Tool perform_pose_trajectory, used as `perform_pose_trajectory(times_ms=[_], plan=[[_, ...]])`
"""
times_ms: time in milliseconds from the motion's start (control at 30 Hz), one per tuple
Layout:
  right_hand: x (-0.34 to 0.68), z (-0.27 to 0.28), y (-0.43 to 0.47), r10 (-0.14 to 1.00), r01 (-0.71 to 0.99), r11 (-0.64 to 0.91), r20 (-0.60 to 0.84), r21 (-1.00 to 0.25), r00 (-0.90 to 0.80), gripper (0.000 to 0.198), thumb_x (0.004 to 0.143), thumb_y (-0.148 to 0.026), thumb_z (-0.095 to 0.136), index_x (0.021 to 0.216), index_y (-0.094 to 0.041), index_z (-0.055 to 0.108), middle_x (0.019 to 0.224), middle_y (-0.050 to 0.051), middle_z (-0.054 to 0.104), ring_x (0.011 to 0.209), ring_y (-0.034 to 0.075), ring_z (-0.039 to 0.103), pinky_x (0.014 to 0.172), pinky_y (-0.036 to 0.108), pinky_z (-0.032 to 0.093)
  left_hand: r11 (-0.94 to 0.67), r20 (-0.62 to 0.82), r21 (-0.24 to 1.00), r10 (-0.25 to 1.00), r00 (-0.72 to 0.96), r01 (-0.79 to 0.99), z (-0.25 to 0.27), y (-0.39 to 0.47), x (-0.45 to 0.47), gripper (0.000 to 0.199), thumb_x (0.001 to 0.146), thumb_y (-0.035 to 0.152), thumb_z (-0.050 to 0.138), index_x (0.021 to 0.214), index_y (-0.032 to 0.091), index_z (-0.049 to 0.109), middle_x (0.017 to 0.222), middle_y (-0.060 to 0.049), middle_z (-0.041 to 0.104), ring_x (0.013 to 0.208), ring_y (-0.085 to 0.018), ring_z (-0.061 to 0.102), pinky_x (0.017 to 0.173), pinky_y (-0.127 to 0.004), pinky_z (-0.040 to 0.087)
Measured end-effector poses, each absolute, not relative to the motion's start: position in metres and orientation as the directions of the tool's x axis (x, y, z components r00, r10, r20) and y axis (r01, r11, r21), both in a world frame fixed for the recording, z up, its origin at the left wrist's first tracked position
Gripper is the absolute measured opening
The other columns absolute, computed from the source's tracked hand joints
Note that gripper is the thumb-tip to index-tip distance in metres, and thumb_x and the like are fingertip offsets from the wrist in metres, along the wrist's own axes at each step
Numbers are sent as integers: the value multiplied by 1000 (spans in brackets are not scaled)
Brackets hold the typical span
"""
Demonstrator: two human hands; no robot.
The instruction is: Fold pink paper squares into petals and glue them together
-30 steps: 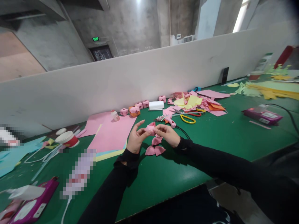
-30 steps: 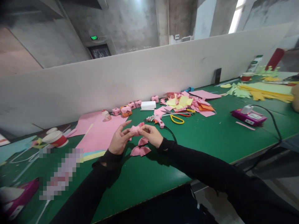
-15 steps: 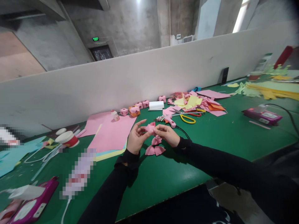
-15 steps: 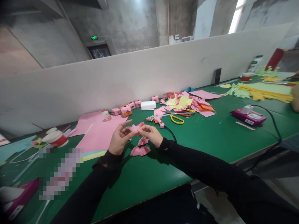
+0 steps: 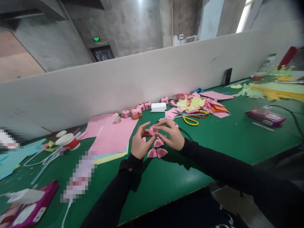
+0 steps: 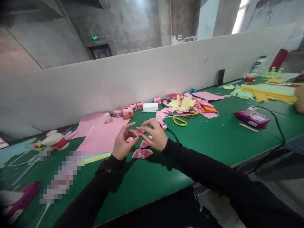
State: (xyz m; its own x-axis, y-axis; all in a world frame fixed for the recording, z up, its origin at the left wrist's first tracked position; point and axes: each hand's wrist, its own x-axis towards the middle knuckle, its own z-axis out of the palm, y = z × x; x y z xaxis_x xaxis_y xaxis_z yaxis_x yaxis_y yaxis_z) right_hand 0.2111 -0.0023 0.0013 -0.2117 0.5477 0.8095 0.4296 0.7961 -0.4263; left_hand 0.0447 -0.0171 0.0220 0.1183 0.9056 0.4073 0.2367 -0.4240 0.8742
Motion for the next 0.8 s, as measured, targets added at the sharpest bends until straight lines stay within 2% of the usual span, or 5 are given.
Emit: perform_pose_trajectory(times_ms=[100,267,367,600,800], plan=[[210,-1,0,547,421,800,808,-427,-220,22,85,-28,56,104,-25,66,101,9,59,100,23,53,85,40,45,-430,411,869,903,125,246,22,-18,45,56,67,22,71,120,18,52,80,-1,62,78,-15,61,78,-31,48],[210,-3,3,630,374,763,736,-527,-248,21,85,-32,59,102,-25,68,96,7,61,96,21,55,89,41,43,-469,451,831,883,131,299,21,-18,42,56,67,21,71,120,21,53,83,-2,65,81,-17,63,84,-32,46],[210,-4,6,662,371,742,697,-559,-275,21,83,-34,61,100,-25,69,95,7,62,96,21,55,88,39,43,-533,515,734,841,166,420,18,-17,39,53,70,19,67,121,22,53,86,-2,66,82,-18,62,85,-33,45],[212,-8,10,638,417,757,704,-502,-312,15,82,-31,63,90,-21,70,88,7,63,89,21,54,82,38,43,-669,608,376,700,374,641,11,-15,37,56,78,15,55,132,21,42,97,-7,60,90,-20,57,84,-35,45],[212,-10,12,639,429,756,701,-495,-317,14,80,-34,65,84,-21,69,83,6,63,85,21,53,80,38,42,-681,619,322,677,399,658,12,-16,37,62,79,12,54,136,23,34,97,-6,51,93,-19,55,87,-37,46]])
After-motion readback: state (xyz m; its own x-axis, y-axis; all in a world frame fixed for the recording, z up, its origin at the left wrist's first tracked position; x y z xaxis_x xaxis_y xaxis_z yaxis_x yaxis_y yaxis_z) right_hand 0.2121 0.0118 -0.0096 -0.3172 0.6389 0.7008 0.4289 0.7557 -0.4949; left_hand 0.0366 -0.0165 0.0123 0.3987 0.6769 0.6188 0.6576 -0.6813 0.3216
